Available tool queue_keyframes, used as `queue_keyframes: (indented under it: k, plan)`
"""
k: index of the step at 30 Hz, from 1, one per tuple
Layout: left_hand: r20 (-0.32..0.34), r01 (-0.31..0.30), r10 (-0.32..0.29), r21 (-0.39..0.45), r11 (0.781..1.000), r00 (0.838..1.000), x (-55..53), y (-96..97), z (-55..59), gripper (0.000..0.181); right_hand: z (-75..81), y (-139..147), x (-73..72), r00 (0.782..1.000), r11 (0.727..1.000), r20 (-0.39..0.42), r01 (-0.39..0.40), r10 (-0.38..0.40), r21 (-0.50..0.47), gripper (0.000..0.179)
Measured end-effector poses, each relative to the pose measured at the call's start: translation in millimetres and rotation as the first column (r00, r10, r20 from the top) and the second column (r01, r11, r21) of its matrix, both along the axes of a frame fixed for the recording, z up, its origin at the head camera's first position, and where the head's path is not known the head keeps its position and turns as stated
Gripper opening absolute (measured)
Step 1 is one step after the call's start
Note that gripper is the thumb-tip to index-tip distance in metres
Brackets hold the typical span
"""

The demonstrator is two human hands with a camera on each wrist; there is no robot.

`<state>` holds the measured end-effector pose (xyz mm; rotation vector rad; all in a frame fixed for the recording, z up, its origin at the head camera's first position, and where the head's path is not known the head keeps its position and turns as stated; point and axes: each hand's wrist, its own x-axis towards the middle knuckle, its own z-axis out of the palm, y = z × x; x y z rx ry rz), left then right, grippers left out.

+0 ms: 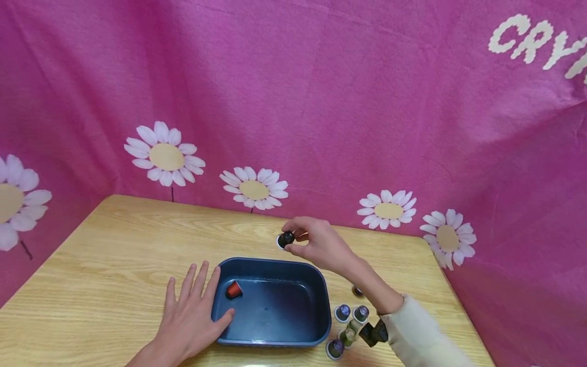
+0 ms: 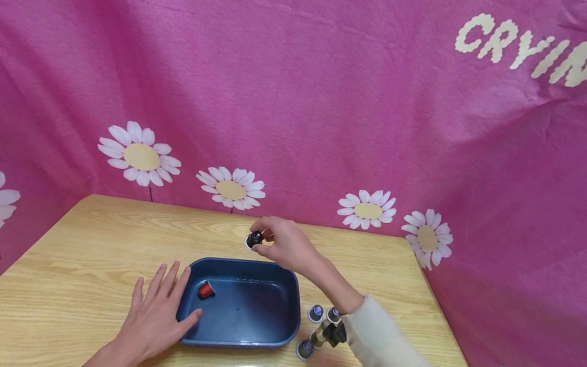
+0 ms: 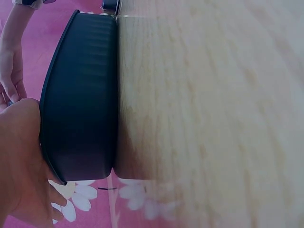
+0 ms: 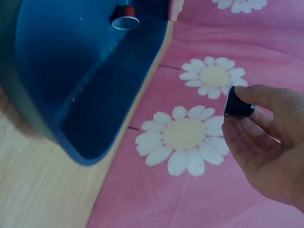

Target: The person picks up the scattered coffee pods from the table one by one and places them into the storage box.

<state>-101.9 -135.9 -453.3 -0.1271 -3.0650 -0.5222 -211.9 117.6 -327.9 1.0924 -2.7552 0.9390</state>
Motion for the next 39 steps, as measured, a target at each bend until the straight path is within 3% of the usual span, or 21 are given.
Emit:
queue_keyframes:
  k: [15, 24, 39]
  plan:
    - [-0.008, 0.002, -0.002, 0.011, 1.0, 1.0, 0.0, -1.3, -1.4, 0.094, -16.3, -45, -4.4, 0.992, 0.992, 0.031, -0.126, 0.125, 0.025, 0.03]
    - [-0.004, 0.0, 0.0, 0.005, 1.0, 1.0, -0.1, -2.2, -0.1, 0.093, -31.0, -65, -11.8, 0.991, 0.993, 0.07, -0.117, 0.115, 0.032, 0.031]
    - [0.007, -0.002, 0.002, 0.003, 1.0, 1.0, -1.4, -1.0, 0.1, 0.094, -44.7, -64, -19.0, 0.983, 0.982, 0.137, -0.137, 0.119, 0.129, 0.032]
